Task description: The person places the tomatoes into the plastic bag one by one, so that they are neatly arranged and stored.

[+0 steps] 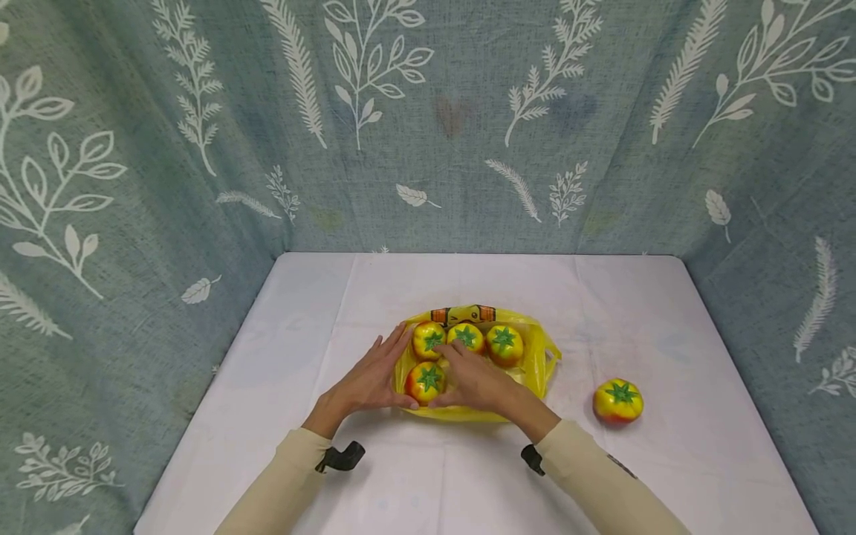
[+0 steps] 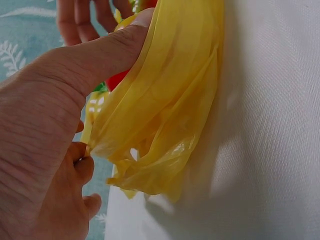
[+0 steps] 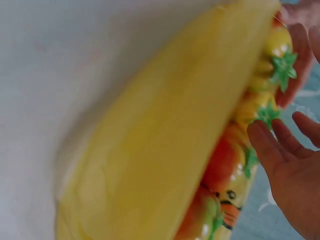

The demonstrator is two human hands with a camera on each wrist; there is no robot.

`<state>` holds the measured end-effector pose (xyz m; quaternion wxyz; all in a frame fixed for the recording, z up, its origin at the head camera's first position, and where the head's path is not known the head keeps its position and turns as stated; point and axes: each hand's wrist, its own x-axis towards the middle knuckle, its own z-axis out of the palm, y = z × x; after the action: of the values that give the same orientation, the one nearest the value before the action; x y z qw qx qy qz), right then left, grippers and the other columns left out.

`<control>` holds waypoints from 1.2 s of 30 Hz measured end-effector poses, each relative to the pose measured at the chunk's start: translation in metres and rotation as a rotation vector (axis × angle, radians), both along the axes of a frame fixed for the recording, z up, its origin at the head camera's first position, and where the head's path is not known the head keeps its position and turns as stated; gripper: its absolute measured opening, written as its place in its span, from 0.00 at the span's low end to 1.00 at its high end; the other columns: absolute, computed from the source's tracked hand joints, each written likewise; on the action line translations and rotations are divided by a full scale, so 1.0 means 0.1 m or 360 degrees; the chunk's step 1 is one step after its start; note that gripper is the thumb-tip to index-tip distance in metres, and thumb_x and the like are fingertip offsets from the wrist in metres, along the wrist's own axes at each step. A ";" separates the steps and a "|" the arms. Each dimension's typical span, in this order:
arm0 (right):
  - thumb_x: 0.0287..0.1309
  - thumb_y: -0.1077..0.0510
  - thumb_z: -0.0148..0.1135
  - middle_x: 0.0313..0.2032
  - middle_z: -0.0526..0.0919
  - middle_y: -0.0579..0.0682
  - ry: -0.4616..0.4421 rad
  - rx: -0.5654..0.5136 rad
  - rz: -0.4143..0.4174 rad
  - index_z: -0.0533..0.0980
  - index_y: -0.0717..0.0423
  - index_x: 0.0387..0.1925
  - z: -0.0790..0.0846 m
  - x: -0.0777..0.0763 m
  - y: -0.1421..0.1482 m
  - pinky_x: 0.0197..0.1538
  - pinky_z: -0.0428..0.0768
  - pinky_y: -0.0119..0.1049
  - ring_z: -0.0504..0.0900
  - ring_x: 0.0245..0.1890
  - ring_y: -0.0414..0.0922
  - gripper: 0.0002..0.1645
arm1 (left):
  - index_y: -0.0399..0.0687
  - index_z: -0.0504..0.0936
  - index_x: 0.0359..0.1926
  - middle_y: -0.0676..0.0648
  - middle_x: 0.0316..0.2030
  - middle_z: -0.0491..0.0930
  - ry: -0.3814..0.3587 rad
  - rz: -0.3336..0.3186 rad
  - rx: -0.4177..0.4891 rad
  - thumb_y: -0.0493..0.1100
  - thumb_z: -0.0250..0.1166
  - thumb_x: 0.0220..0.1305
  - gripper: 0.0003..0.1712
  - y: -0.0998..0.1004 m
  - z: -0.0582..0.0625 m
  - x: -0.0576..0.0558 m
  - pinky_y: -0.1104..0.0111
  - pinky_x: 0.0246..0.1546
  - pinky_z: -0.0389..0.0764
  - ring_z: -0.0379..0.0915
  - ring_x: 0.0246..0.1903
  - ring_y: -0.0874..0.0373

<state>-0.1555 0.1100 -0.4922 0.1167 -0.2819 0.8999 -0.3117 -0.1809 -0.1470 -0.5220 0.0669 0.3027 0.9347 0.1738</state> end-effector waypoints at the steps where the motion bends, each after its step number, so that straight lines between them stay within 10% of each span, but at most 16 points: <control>1: 0.51 0.36 0.76 0.65 0.69 0.58 0.0007 -0.0013 0.0004 0.62 0.57 0.73 0.03 0.00 0.02 0.60 0.79 0.52 0.78 0.58 0.54 0.56 | 0.43 0.40 0.81 0.39 0.80 0.39 -0.0003 0.0001 -0.0008 0.75 0.75 0.42 0.80 0.00 0.00 0.00 0.48 0.76 0.45 0.38 0.78 0.48; 16: 0.52 0.33 0.74 0.69 0.65 0.58 -0.0021 -0.0151 -0.0080 0.62 0.55 0.74 0.36 0.11 0.34 0.63 0.75 0.58 0.72 0.65 0.59 0.57 | 0.42 0.41 0.81 0.39 0.80 0.38 -0.0032 0.0020 -0.0017 0.76 0.74 0.43 0.79 0.01 0.01 0.00 0.50 0.76 0.42 0.37 0.79 0.50; 36: 0.51 0.32 0.74 0.73 0.63 0.59 -0.0109 -0.0164 -0.0348 0.59 0.53 0.76 0.33 0.46 0.89 0.64 0.69 0.66 0.65 0.70 0.63 0.60 | 0.43 0.40 0.81 0.39 0.80 0.38 -0.0051 0.0010 -0.0014 0.76 0.74 0.44 0.79 0.01 0.00 -0.01 0.51 0.77 0.44 0.37 0.79 0.49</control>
<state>-0.1099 0.1986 -0.4592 0.0982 -0.1770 0.9035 -0.3777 -0.1816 -0.1457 -0.5217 0.0826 0.2967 0.9352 0.1745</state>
